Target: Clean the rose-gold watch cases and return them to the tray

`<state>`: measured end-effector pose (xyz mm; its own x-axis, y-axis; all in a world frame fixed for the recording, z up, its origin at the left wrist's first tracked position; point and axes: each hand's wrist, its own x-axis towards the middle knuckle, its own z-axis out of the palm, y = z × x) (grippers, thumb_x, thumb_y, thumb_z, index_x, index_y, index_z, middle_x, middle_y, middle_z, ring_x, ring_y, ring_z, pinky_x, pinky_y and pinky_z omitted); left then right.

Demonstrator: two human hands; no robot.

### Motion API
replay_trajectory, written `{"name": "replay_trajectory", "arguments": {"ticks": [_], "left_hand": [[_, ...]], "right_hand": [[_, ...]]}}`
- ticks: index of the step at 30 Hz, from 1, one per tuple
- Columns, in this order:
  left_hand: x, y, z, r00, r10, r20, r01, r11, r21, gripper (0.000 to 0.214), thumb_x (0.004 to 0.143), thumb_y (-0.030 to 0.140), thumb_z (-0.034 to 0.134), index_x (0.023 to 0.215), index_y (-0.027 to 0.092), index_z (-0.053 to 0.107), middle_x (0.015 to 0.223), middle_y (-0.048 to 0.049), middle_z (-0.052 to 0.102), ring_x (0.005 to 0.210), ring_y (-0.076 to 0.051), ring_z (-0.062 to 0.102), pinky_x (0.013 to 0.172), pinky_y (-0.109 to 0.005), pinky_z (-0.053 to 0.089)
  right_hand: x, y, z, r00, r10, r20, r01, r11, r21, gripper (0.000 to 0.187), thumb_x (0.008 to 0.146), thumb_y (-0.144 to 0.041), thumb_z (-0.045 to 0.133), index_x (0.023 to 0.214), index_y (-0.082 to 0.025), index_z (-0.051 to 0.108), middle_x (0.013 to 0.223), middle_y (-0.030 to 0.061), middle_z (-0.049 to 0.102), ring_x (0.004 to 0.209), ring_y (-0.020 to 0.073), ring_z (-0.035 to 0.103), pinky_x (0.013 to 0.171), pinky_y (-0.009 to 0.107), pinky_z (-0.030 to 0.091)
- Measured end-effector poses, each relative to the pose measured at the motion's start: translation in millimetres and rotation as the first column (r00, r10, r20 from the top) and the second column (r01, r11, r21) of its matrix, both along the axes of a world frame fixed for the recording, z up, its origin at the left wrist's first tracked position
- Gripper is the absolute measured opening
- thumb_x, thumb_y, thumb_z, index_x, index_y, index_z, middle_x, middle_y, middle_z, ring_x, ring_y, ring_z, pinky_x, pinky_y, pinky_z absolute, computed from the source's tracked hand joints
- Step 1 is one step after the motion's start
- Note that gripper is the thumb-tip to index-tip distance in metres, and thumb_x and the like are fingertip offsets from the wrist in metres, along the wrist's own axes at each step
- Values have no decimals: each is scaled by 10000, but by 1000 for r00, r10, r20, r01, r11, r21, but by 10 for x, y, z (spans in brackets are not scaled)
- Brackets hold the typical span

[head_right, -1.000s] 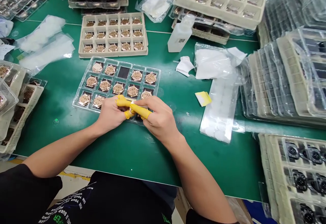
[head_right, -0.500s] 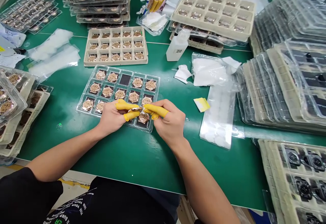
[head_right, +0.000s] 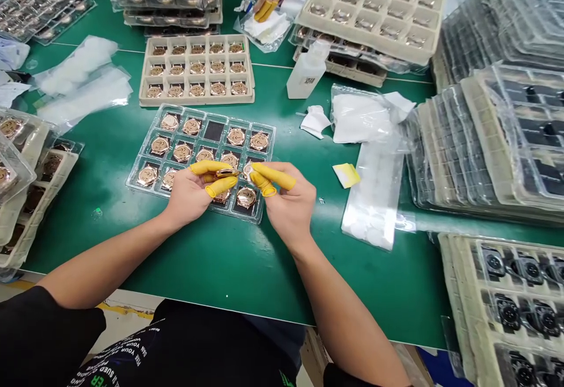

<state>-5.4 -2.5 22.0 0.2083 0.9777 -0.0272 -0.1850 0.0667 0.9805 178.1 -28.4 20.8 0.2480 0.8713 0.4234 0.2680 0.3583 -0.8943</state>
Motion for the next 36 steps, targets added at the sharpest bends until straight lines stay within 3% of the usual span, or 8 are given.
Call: {"name": "replay_trajectory", "arguments": {"ticks": [3,8,15,19,22,26,31,36], "left_hand": [[1,-26,-18,998,-59,-16,60,998,31,361,706,401,938,983,191,840,991,-66,831,893,-198,788,856,-333,665],[-54,-67,-31,937,34,-349,60,965,255,207,818,300,829,1002,211,861,922,-67,828,800,-179,760,745,-298,614],[-90,-87,21,844,140,-518,164,851,498,190,861,196,734,992,240,865,970,-40,852,858,-188,780,773,-292,610],[-51,-54,40,912,12,-410,77,977,200,180,806,257,807,969,202,856,933,-53,846,815,-192,784,758,-308,639],[-35,30,48,984,11,-176,-30,994,-106,374,648,331,954,950,151,825,862,-56,819,745,-178,766,712,-308,653],[-40,109,73,998,-63,26,67,970,-233,464,586,400,1002,898,128,793,904,-76,808,828,-212,786,791,-374,683],[-95,42,120,964,-207,-169,211,978,5,319,708,413,927,908,178,847,925,-77,827,848,-220,784,764,-332,650],[-132,-51,115,907,-2,-421,164,922,350,142,812,293,831,936,240,877,882,-54,832,813,-190,752,750,-305,609]], "right_hand": [[-106,-56,19,998,67,-16,-67,998,4,184,867,-170,780,988,-297,837,978,9,814,920,171,781,825,330,642],[-93,-105,62,966,45,254,-89,982,165,293,875,-94,689,1033,-302,823,966,9,820,861,169,783,735,316,639],[-21,-87,75,787,-40,615,-160,950,267,461,806,19,562,1091,-259,796,972,32,825,831,180,766,675,304,587],[71,-27,68,666,-237,707,-37,937,349,377,769,8,587,984,-212,806,890,64,808,725,195,704,607,328,498],[118,24,62,858,-197,474,136,978,160,208,854,-105,675,935,-235,817,855,44,794,740,183,708,632,318,534],[6,1,49,1000,-15,0,15,986,-165,121,885,-306,776,973,-241,827,957,34,821,861,190,764,738,332,620],[-183,-148,93,989,72,132,-74,997,8,194,869,-143,726,975,-270,828,938,22,814,857,176,771,742,324,622],[-138,-183,116,884,-52,465,-97,952,290,465,830,-8,607,1121,-317,797,944,25,811,851,199,771,725,355,609]]}}
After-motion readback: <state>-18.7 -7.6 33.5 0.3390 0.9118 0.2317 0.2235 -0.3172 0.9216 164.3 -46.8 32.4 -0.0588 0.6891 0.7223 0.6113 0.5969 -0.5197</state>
